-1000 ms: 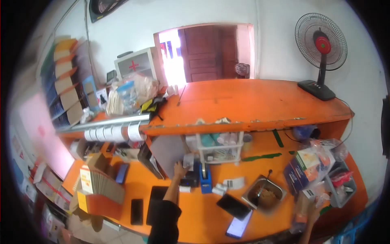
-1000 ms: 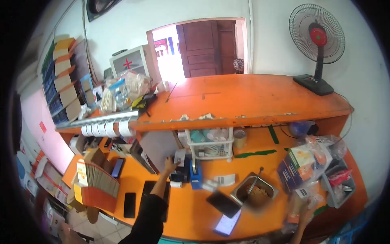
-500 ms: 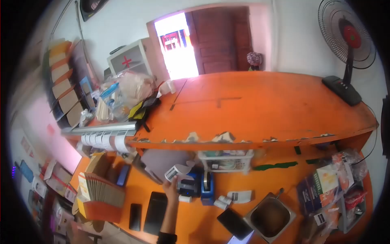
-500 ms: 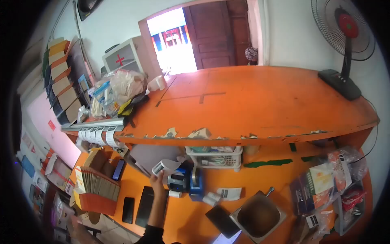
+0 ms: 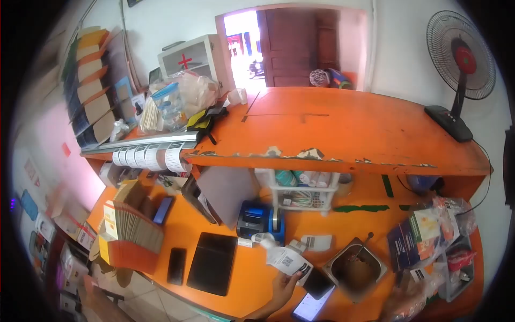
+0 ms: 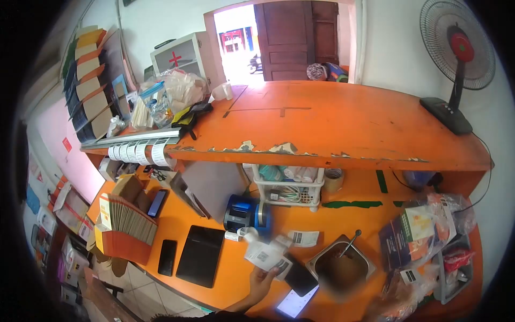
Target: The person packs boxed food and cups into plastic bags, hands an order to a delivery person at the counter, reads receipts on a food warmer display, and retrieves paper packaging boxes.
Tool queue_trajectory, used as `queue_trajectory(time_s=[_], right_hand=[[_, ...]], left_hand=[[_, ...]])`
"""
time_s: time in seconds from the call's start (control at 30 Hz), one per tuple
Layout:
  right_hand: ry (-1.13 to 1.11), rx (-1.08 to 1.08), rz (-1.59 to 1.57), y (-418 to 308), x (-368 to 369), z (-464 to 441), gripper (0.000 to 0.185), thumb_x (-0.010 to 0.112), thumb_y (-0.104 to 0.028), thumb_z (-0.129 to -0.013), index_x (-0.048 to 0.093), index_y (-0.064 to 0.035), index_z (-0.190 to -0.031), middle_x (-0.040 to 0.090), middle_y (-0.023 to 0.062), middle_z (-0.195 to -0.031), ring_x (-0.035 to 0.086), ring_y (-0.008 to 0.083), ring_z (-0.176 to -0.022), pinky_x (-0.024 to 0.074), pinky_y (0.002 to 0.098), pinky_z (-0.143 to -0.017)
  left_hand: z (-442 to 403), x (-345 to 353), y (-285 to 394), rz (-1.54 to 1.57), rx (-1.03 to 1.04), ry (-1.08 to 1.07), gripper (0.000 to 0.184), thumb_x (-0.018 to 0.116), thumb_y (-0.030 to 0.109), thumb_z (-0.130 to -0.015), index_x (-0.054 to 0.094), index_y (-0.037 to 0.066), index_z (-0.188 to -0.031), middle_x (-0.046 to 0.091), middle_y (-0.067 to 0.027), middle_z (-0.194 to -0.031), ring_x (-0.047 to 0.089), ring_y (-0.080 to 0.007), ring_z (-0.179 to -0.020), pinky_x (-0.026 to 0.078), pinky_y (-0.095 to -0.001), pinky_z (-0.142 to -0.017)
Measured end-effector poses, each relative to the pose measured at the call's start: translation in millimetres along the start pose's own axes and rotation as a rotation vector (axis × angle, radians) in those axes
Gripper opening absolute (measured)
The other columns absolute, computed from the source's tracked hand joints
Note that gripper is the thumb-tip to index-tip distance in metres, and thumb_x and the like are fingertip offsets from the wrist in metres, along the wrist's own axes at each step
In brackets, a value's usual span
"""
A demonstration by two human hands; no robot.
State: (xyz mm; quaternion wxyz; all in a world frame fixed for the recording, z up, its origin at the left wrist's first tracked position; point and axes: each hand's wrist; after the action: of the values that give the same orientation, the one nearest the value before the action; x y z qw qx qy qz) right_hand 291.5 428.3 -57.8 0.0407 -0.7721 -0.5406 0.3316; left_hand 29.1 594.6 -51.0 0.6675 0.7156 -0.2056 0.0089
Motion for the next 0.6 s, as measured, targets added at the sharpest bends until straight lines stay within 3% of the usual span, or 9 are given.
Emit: queue_trajectory(time_s=[0.03, 0.07, 0.13, 0.2, 0.23, 0.3, 0.37, 0.47, 0.6], right_hand=[[-0.003, -0.074, -0.045, -37, 1, 5, 0.048, 0.047, -0.036, -0.080, 0.044, 0.0033, -0.107, 0.042, 0.0189, -0.111, 0.045, 0.0301, -0.098, 0.0359, 0.0373, -0.083], [-0.327, -0.175, -0.468, -102, -1, -22, 0.052, 0.045, -0.042, -0.080, 0.044, 0.0029, -0.106, 0.043, 0.0172, -0.108, 0.044, 0.0289, -0.098, 0.0344, 0.0363, -0.085], [-0.609, -0.154, -0.754, -144, 23, 6, 0.041, 0.059, -0.026, -0.071, 0.049, 0.0005, -0.101, 0.047, 0.0157, -0.100, 0.044, 0.0266, -0.094, 0.0327, 0.0367, -0.084], [-0.815, 0.012, -0.977, -188, 28, 17, 0.040, 0.060, -0.026, -0.073, 0.050, 0.0015, -0.099, 0.052, 0.0163, -0.090, 0.051, 0.0256, -0.084, 0.0395, 0.0347, -0.075], [-0.794, 0.017, -0.981, -188, 31, 24, 0.040, 0.060, -0.026, -0.073, 0.050, 0.0015, -0.099, 0.052, 0.0163, -0.090, 0.051, 0.0256, -0.084, 0.0395, 0.0347, -0.075], [-1.112, 0.265, -0.905, -187, 34, 41, 0.034, 0.059, -0.026, -0.074, 0.052, 0.0000, -0.095, 0.057, 0.0152, -0.074, 0.058, 0.0229, -0.068, 0.0443, 0.0307, -0.062], [-1.069, 0.222, -0.909, -187, 25, 41, 0.030, 0.058, -0.026, -0.075, 0.054, -0.0016, -0.092, 0.057, 0.0144, -0.070, 0.058, 0.0216, -0.064, 0.0449, 0.0297, -0.058], [-1.421, 0.256, -0.847, -180, 10, 48, 0.032, 0.054, -0.031, -0.078, 0.056, -0.0038, -0.094, 0.060, 0.0131, -0.077, 0.059, 0.0182, -0.070, 0.0446, 0.0298, -0.061], [-1.382, 0.104, -0.837, -149, 1, 76, 0.030, 0.052, -0.033, -0.078, 0.056, -0.0083, -0.096, 0.060, 0.0135, -0.080, 0.059, 0.0237, -0.071, 0.0447, 0.0323, -0.063]], left_hand=[[4, 2, 6, -0.004, 0.004, -0.013, 0.025, 0.051, 0.000, -0.079, 0.045, -0.001, -0.103, 0.055, -0.0093, -0.095, 0.055, -0.0154, -0.083, 0.044, -0.0246, -0.071], [8, 5, 11, 0.029, -0.063, -0.071, 0.026, 0.051, 0.000, -0.078, 0.045, -0.001, -0.104, 0.055, -0.0095, -0.096, 0.054, -0.0154, -0.085, 0.044, -0.0245, -0.073], [17, 5, 12, 0.051, -0.126, -0.150, 0.027, 0.052, 0.001, -0.078, 0.044, -0.002, -0.104, 0.054, -0.0097, -0.097, 0.054, -0.0154, -0.087, 0.044, -0.0244, -0.074], [30, 0, 6, -0.063, -0.088, -0.248, 0.028, 0.050, 0.000, -0.079, 0.043, -0.003, -0.105, 0.053, -0.0090, -0.099, 0.052, -0.0155, -0.091, 0.043, -0.0250, -0.076], [35, -7, 12, -0.160, -0.291, -0.227, 0.030, 0.049, 0.006, -0.080, 0.042, -0.002, -0.108, 0.053, -0.0085, -0.100, 0.050, -0.0166, -0.094, 0.041, -0.0283, -0.080], [25, -29, 9, -0.083, -0.216, -0.234, 0.033, 0.049, 0.011, -0.080, 0.041, 0.000, -0.110, 0.052, -0.0087, -0.101, 0.049, -0.0173, -0.096, 0.039, -0.0300, -0.082], [13, -36, 21, 0.176, -0.238, -0.189, 0.042, 0.050, 0.023, -0.077, 0.040, 0.003, -0.113, 0.050, -0.0097, -0.105, 0.045, -0.0201, -0.101, 0.032, -0.0334, -0.089], [-5, -41, 56, 0.615, -0.407, -0.169, 0.039, 0.050, 0.019, -0.079, 0.040, 0.004, -0.113, 0.049, -0.0101, -0.106, 0.045, -0.0215, -0.102, 0.033, -0.0324, -0.089], [-54, -81, 66, 0.479, -0.199, -0.175, 0.038, 0.055, 0.012, -0.074, 0.042, 0.001, -0.109, 0.051, -0.0087, -0.102, 0.048, -0.0194, -0.095, 0.037, -0.0314, -0.086]])
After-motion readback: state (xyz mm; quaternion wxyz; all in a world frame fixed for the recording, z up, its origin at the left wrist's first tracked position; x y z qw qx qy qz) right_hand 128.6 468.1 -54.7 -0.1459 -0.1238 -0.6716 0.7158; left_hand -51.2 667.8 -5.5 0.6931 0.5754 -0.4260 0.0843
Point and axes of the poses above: each hand's wrist, its own z-axis away from the middle knuckle, its own x-axis out of the palm, y = z × x
